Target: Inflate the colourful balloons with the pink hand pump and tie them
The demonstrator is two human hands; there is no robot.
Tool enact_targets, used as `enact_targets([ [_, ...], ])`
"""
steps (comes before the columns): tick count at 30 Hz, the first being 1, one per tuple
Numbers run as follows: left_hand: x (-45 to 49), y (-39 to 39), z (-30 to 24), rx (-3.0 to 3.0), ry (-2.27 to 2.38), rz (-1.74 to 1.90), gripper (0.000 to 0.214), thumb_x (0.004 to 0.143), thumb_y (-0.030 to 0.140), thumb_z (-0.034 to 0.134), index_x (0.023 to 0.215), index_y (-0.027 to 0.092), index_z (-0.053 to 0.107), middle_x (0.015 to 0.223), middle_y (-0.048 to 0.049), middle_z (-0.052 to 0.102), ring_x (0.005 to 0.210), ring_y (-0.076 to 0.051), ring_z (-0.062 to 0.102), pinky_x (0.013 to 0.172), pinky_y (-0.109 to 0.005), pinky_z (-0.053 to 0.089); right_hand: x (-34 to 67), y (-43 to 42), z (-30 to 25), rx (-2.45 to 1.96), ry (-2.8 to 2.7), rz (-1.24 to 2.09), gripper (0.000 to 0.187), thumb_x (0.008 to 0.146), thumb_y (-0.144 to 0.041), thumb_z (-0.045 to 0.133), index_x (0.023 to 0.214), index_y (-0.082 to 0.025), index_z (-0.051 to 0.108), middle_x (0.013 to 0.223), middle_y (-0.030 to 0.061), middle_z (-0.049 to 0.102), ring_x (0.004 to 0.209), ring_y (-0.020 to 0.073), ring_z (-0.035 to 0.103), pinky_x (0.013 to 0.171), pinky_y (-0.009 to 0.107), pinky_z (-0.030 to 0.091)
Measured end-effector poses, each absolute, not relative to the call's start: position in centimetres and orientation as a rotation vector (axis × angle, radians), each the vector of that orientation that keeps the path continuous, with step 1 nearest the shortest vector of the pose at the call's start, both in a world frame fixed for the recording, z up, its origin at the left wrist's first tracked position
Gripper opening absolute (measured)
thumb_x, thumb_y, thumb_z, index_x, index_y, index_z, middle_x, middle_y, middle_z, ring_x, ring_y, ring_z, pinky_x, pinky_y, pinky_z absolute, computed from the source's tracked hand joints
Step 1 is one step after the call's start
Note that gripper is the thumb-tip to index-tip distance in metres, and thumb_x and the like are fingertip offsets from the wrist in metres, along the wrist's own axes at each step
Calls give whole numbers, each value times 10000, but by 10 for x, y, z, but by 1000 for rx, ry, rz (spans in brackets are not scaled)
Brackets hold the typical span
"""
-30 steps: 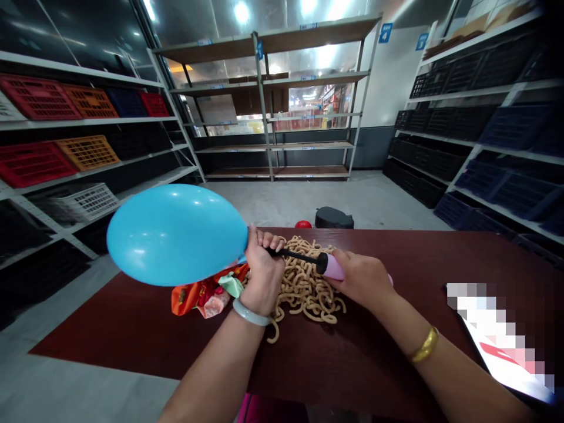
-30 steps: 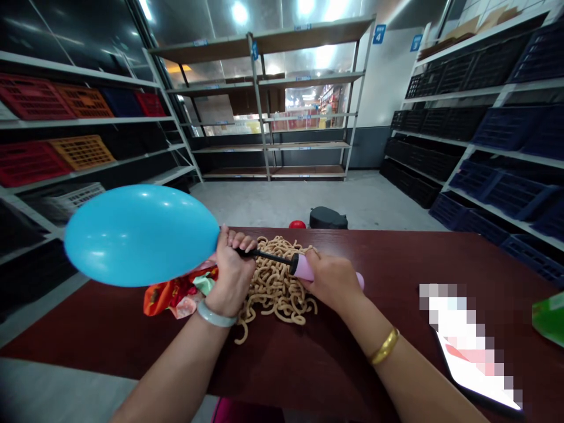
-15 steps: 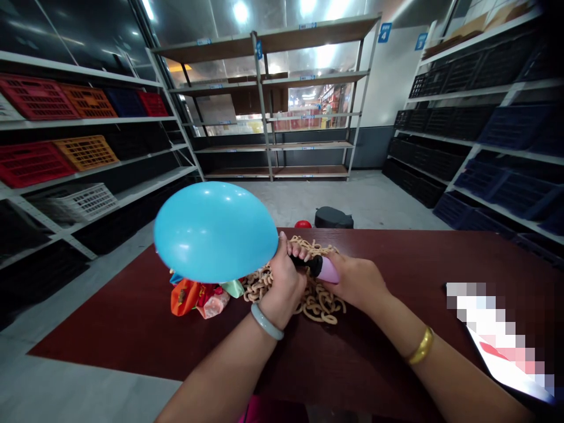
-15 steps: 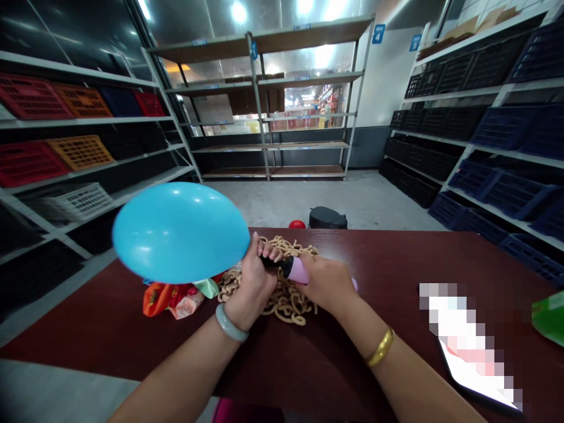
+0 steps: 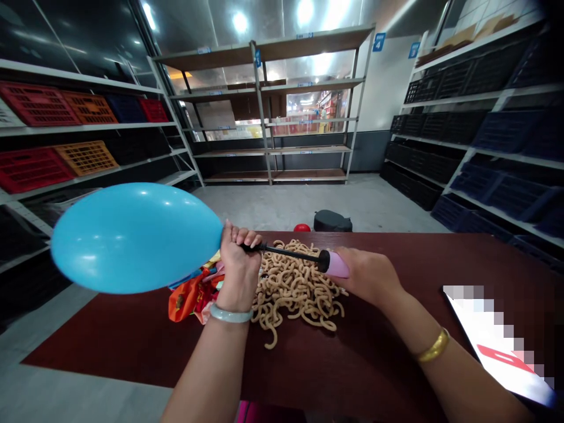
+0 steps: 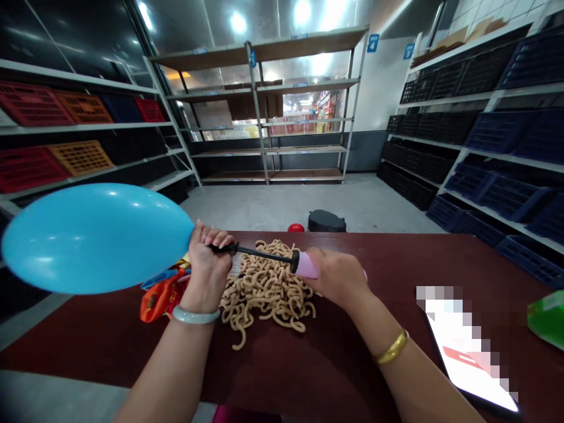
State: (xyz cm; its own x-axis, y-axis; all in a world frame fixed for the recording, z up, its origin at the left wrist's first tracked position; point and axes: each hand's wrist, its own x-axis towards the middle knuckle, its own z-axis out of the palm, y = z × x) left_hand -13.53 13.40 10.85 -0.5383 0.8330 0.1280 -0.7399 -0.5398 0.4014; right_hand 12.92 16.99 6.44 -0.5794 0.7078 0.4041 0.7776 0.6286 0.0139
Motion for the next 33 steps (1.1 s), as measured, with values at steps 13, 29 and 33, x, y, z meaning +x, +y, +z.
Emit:
enact_targets([
  [13,-46,135,82,362,448,1992,451,832,405,605,586,185,298,497,65,279,407,-59,309,423,-217,276,111,153,57,-1231,-2518,-211,492,815,-545,517,1171,-204,511,980,89,673,823,236,637,620,294,381],
  [29,-40,139,73,401,542,1985,390,828,361,619,569,184,387,509,43,383,479,-94,429,549,-247,401,104,148,55,-911,-2563,-73,495,899,-446,454,1355,-260,409,1159,106,595,992,232,587,773,345,486],
  [33,-55,142,78,399,536,2032,367,829,284,622,561,177,395,524,43,412,498,-85,443,616,-241,426,106,147,59,-911,-2559,-103,478,903,-457,438,1345,-277,424,1167,100,586,973,227,589,737,325,474],
])
